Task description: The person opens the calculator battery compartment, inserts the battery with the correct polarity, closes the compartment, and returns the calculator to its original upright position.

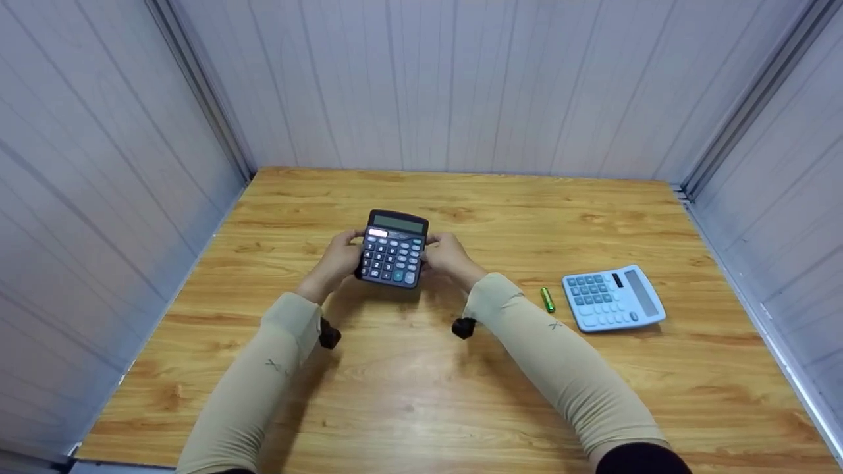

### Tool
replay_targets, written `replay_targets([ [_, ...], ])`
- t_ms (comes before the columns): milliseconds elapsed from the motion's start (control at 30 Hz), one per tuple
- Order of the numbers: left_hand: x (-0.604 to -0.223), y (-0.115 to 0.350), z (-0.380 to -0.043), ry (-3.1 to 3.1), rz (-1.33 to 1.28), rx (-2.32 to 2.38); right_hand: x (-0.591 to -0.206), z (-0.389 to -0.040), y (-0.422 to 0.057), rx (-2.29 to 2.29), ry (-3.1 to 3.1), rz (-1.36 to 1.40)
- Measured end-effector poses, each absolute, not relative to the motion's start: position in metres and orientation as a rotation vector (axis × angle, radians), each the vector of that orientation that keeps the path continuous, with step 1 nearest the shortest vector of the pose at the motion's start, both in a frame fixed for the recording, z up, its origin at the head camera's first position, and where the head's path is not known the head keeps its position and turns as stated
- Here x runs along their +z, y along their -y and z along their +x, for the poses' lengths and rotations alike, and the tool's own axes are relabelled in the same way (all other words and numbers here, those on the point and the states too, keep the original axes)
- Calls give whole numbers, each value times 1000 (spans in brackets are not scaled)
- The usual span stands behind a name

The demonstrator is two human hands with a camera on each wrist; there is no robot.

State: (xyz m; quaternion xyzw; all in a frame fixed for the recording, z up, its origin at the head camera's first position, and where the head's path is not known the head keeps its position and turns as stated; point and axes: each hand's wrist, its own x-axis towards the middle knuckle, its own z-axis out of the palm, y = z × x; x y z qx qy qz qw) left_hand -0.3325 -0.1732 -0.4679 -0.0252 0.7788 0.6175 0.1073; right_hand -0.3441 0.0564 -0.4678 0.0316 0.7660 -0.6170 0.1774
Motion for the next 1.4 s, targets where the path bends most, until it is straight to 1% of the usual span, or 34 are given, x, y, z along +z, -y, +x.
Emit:
replay_targets([
  [267,-463,164,-330,-2317,-74,1950,-463,-344,-62,-1862,-2106,122],
  [533,-452,154,-326,-2327,-53,1968,-449,-340,-74,-1911,-2102,78],
  [967,-443,139,-320,-2310,34,2027,-436,-329,-93,-1898,-2129,53],
  [1400,-437,124,-316,-2260,67,2058,-429,-322,-110,-1907,-2150,16],
])
